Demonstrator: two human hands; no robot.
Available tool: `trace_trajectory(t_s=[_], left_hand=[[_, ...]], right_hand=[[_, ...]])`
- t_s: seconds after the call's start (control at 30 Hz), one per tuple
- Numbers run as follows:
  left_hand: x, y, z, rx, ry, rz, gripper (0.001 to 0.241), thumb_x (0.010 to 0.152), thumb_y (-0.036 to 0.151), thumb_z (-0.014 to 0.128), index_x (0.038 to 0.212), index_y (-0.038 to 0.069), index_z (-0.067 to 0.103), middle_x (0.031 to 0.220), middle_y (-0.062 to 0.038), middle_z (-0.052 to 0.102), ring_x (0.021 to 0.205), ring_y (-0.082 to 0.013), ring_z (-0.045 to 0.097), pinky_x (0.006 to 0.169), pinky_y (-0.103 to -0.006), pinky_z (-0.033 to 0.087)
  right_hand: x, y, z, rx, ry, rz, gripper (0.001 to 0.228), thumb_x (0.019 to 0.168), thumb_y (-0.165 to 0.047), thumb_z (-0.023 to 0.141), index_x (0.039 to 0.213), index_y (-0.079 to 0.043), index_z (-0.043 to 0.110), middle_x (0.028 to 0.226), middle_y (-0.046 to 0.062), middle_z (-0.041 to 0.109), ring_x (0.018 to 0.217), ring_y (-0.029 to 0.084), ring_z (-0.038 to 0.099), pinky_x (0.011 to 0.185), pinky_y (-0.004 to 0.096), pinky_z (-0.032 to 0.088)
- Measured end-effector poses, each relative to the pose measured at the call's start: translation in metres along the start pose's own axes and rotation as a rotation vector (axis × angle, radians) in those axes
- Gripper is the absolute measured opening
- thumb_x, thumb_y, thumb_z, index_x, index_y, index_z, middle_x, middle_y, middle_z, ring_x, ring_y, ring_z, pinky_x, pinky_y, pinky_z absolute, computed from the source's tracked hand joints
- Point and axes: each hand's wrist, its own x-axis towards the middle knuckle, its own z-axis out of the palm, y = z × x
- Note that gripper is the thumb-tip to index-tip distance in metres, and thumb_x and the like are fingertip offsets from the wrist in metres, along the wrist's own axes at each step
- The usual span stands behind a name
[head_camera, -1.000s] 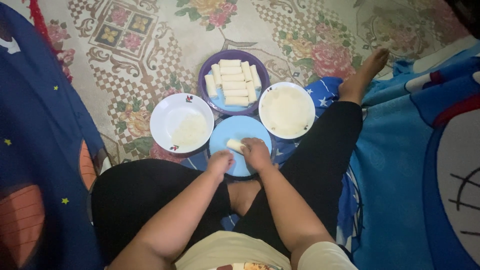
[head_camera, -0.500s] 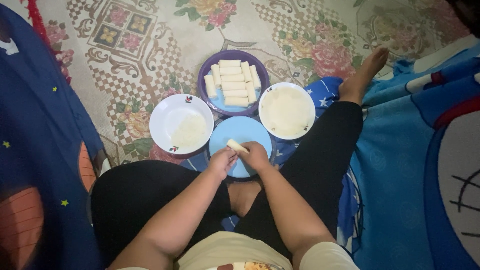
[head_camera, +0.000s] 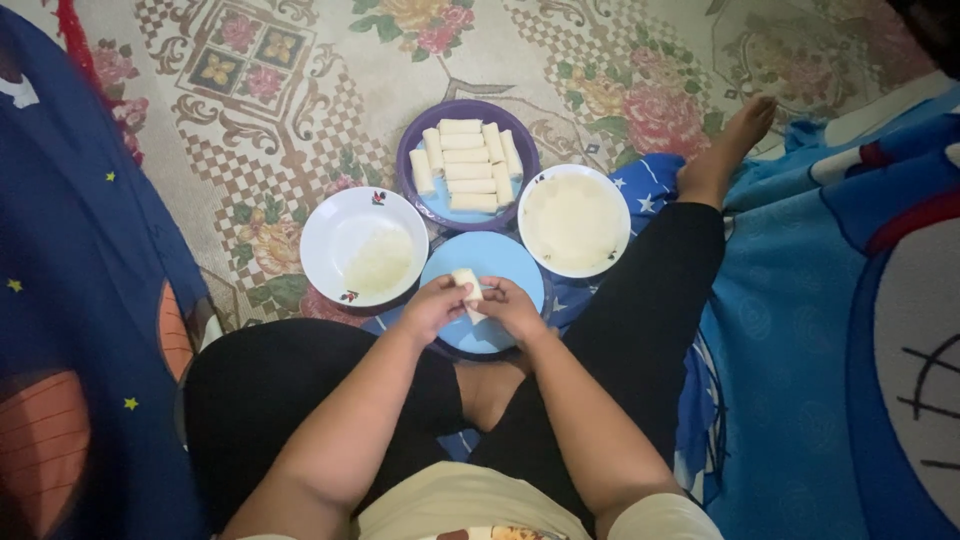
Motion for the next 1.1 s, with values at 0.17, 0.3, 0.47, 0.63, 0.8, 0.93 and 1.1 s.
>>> trace_trajectory(t_s=[0.17,0.3,0.47,0.63,0.8,0.93,1.1], left_hand=[[-0.007,0.008,-0.005,0.032,-0.053,0.02,0.05,0.089,0.017,0.085,0.13,-0.001,0.062,0.111,-0.01,0.066,0.101,-0.0214,0.071,0.099,-0.0434,0.056],[-0.023,0.023,0.0,0.108,-0.067,0.066,0.048,0.091,0.017,0.082,0.127,-0.009,0.063,0.106,-0.013,0.065,0.094,-0.0208,0.071,0.093,-0.0446,0.06],[0.005,0.014,-0.012,0.091,-0.037,0.039,0.047,0.094,0.024,0.08,0.128,-0.006,0.064,0.105,-0.016,0.069,0.094,-0.0238,0.072,0.094,-0.045,0.059],[0.029,0.014,-0.023,0.047,0.014,0.03,0.048,0.095,0.028,0.08,0.127,-0.005,0.065,0.104,-0.017,0.07,0.093,-0.0253,0.074,0.091,-0.0438,0.061],[0.015,0.045,-0.01,-0.059,0.149,-0.024,0.057,0.095,0.049,0.075,0.13,0.005,0.067,0.107,-0.008,0.068,0.094,-0.0183,0.069,0.094,-0.0366,0.059],[0.03,0.05,-0.024,-0.187,0.231,-0.023,0.047,0.091,0.046,0.081,0.119,0.01,0.07,0.1,-0.007,0.066,0.087,-0.0174,0.068,0.084,-0.0309,0.062],[0.041,0.056,-0.027,-0.244,0.306,-0.036,0.04,0.091,0.044,0.079,0.114,0.013,0.068,0.091,-0.001,0.065,0.079,-0.012,0.066,0.079,-0.0239,0.061]], right_hand=[[-0.021,-0.017,0.007,0.031,-0.011,0.004,0.052,0.08,-0.012,0.088,0.127,0.001,0.07,0.104,0.012,0.077,0.091,0.018,0.074,0.075,0.027,0.062],[-0.027,-0.025,0.015,0.127,0.02,0.023,0.047,0.08,-0.01,0.088,0.122,0.003,0.072,0.095,0.01,0.076,0.082,0.017,0.075,0.067,0.026,0.063],[-0.022,-0.028,0.023,0.101,0.062,0.05,0.04,0.081,-0.012,0.086,0.118,0.001,0.075,0.093,0.011,0.075,0.076,0.016,0.073,0.067,0.025,0.061],[-0.01,-0.04,0.031,0.098,0.063,0.082,0.041,0.081,-0.012,0.084,0.118,0.002,0.074,0.095,0.012,0.074,0.08,0.018,0.074,0.068,0.028,0.062],[0.04,-0.039,0.02,0.109,0.145,0.077,0.045,0.081,-0.015,0.085,0.121,0.002,0.073,0.093,0.013,0.075,0.077,0.02,0.075,0.068,0.028,0.061],[0.093,-0.043,0.005,0.108,0.178,0.062,0.04,0.082,-0.014,0.084,0.118,0.0,0.074,0.093,0.013,0.075,0.079,0.02,0.075,0.07,0.031,0.061],[0.145,-0.063,-0.017,0.077,0.293,0.036,0.03,0.083,-0.011,0.083,0.112,-0.005,0.077,0.09,0.015,0.076,0.078,0.023,0.076,0.069,0.036,0.062]])
